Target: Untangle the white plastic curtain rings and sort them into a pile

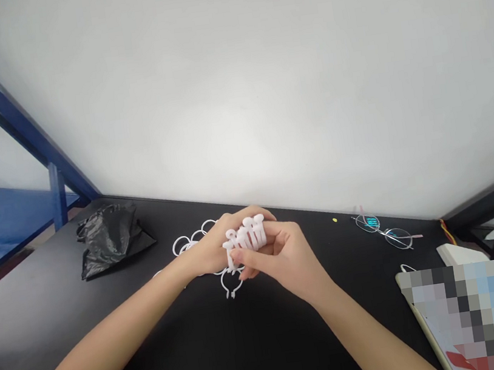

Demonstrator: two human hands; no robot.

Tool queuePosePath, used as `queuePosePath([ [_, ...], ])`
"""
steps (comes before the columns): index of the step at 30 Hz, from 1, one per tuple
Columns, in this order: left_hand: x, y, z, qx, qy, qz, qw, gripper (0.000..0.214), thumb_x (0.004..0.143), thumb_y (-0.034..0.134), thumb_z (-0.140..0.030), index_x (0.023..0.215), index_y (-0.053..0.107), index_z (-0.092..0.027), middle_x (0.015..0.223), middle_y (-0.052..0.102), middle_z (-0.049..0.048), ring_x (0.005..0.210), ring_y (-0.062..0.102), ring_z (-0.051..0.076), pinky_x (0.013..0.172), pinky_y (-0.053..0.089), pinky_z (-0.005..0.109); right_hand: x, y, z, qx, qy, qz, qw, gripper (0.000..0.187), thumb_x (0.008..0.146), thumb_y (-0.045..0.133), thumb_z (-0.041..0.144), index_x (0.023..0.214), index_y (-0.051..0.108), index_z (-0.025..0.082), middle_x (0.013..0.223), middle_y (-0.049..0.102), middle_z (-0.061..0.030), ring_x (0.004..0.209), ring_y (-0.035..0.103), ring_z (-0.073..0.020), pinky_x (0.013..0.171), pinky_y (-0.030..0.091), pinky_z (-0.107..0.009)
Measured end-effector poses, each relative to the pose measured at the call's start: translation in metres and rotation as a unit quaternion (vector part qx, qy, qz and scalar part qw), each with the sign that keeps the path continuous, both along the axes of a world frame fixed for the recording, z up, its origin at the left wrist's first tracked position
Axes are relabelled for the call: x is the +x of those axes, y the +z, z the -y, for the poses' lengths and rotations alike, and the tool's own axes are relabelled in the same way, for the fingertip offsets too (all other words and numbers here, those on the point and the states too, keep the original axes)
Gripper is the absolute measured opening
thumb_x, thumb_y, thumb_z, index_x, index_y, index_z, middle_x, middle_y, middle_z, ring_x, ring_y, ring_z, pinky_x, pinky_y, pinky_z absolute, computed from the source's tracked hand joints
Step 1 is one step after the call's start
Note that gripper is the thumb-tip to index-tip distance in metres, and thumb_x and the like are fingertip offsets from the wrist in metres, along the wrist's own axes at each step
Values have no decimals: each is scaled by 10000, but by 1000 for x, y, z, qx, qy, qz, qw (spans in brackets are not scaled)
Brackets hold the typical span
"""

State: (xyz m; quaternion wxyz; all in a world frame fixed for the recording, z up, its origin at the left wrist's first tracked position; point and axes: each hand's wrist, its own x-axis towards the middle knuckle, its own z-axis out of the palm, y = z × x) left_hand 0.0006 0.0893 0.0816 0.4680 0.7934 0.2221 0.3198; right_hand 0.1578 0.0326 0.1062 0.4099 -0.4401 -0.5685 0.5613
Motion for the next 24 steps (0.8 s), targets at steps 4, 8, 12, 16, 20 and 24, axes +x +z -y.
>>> queuePosePath([
  [4,0,-2,-2,114,22,-117,986,442,745,607,-149,1182,553,-194,765,662,-19,629,582,133,563,430,224,3,-6,-3,-20,26,20,999,311,783,758,438,708,727,137,661,728,-37,460,661,-118,468,551,-214],
  [8,1,-2,-4,247,39,-142,958,610,697,663,-131,1284,508,-180,1096,675,61,828,636,181,666,478,263,3,-11,-7,-29,34,32,998,427,827,687,516,671,727,120,644,734,-67,443,657,-112,443,516,-189],
  [12,-1,0,-4,264,33,-143,953,653,703,627,-66,1326,476,-187,1063,690,51,798,645,165,661,483,252,2,-12,-9,-25,51,23,998,460,862,637,527,669,727,120,679,740,-78,482,674,-114,441,506,-175],
  [16,-2,3,-4,229,23,-169,958,483,785,546,-61,1246,510,-201,845,695,-3,674,634,129,580,443,212,2,-11,-7,-24,73,21,997,261,757,790,393,719,733,142,708,738,-44,560,683,-116,495,538,-178],
  [20,-1,5,-3,271,53,-219,936,422,774,634,-154,1184,535,-182,851,695,3,680,629,159,563,418,237,0,-11,-6,-42,26,22,999,239,550,918,201,662,712,155,617,693,16,549,652,-106,548,567,-191],
  [24,0,9,1,325,69,-242,912,409,775,661,-147,1173,568,-166,968,704,33,754,649,183,644,460,284,-3,-13,-6,-45,20,34,998,206,591,899,241,617,721,142,558,686,1,496,636,-112,512,556,-206],
])
